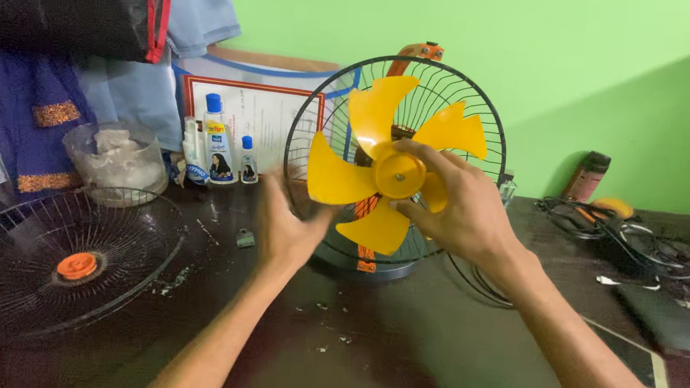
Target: The person unplugs a table fan and removes the front grille, then unscrews the central nut to detach the fan blades. The components are placed on the table, and the person briefly handles a container of small parts.
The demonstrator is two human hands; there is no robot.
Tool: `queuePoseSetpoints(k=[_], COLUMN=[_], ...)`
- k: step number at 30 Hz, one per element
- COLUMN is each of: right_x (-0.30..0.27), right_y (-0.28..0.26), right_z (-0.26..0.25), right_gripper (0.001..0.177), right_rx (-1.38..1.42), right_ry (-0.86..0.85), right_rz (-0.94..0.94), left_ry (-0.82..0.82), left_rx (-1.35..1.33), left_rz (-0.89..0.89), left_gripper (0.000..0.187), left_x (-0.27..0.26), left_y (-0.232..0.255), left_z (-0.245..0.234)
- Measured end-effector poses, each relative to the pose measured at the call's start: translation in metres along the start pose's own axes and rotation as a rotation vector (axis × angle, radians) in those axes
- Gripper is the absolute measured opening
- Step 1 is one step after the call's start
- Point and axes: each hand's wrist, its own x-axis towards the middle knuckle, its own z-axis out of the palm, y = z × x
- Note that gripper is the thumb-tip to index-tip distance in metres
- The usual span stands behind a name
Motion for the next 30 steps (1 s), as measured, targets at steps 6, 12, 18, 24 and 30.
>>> queuePoseSetpoints(k=[6, 12, 18, 24, 30], right_x=[-0.006, -0.016, -0.009, -0.003, -0.021], right_y=[-0.003, -0.013, -0.011, 0.008, -0.020], right_z=[0.009, 0.014, 0.010, -0.005, 0.047], right_gripper=[0.071, 0.074, 0.074, 0.075, 0.074], right_rx=[0.157, 0.254, 0.391, -0.002, 0.466], right_ry=[0.143, 0.095, 0.109, 0.033, 0.296], right_rz=[-0.122, 0.234, -0.016, -0.147, 0.024], left_ry=[0.249, 0.000, -0.497, -0.634, -0.625], left_rx=[0.320, -0.293, -0.456, -0.991, -1.129], left_rz=[0.396, -0.196, -0.521, -0.624, -0.595], left_gripper=[0.043, 0.043, 0.092, 0.089, 0.078], left_x=[0.005, 0.011, 0.065, 0.056, 0.055], left_y=[0.031, 0.035, 0.029, 0.036, 0.032], left_z=[-0.012, 0.007, 0.001, -0.003, -0.001])
